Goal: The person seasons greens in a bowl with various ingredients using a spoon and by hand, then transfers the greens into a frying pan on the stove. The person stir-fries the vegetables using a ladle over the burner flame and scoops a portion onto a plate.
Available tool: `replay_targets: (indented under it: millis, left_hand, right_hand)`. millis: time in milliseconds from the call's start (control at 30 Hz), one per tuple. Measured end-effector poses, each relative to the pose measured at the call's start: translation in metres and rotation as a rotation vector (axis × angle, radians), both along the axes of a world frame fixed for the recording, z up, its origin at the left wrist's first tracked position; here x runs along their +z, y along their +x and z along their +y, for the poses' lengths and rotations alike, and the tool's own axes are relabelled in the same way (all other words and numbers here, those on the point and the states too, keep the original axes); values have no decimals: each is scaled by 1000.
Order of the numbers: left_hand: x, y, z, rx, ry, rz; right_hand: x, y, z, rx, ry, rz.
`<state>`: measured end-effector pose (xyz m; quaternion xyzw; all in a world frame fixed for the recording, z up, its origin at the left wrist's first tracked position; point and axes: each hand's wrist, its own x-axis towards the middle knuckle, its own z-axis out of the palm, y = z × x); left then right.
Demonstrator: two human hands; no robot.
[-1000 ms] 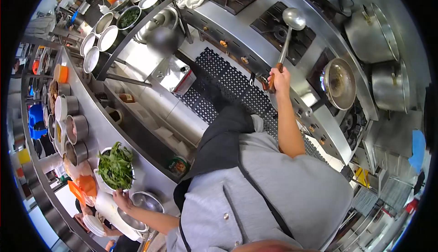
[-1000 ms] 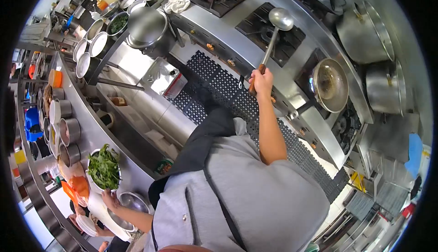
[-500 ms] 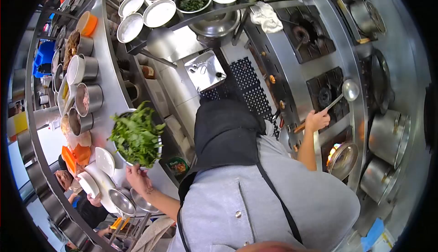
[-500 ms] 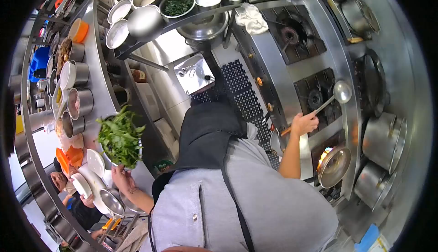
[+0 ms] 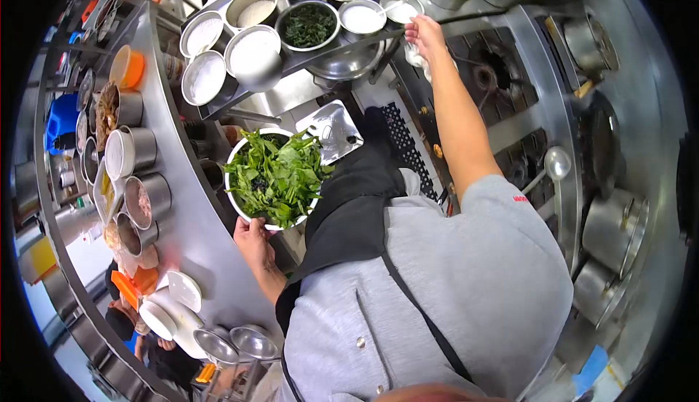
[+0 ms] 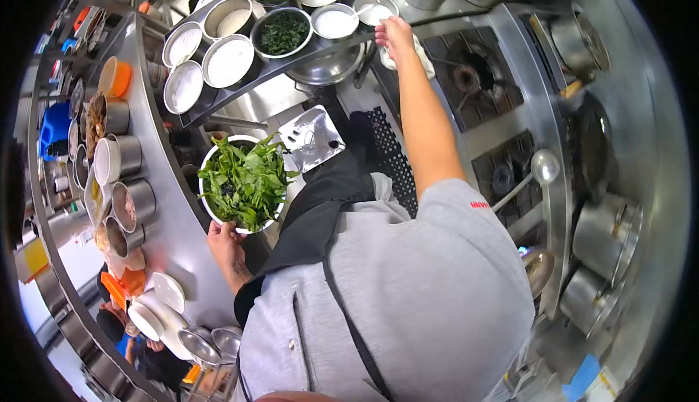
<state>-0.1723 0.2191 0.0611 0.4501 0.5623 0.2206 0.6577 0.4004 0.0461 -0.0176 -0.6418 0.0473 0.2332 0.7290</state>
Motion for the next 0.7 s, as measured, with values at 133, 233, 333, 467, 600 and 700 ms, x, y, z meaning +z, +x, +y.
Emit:
replay_targets:
  millis: [133, 233, 333, 467, 600, 700]
  left_hand:
    - [4, 17, -12, 85, -25, -17]
    - [-10, 33, -18, 114, -12, -4]
    - [2, 72, -19, 149, -18, 34]
    - [2, 117, -12, 141, 1, 35]
    - [1, 163, -3, 80, 8, 72]
    - [4, 190, -1, 74, -21, 23]
  right_hand:
    - [-39, 64, 47, -73, 243, 329]
    - [-40, 65, 59, 81, 79, 127]
    - [-6, 33, 57, 209, -109, -222]
    - [52, 9, 17, 536, -289, -1085]
    - [60, 28, 3, 436, -300, -1042]
    - [57, 51, 9, 275, -235, -892]
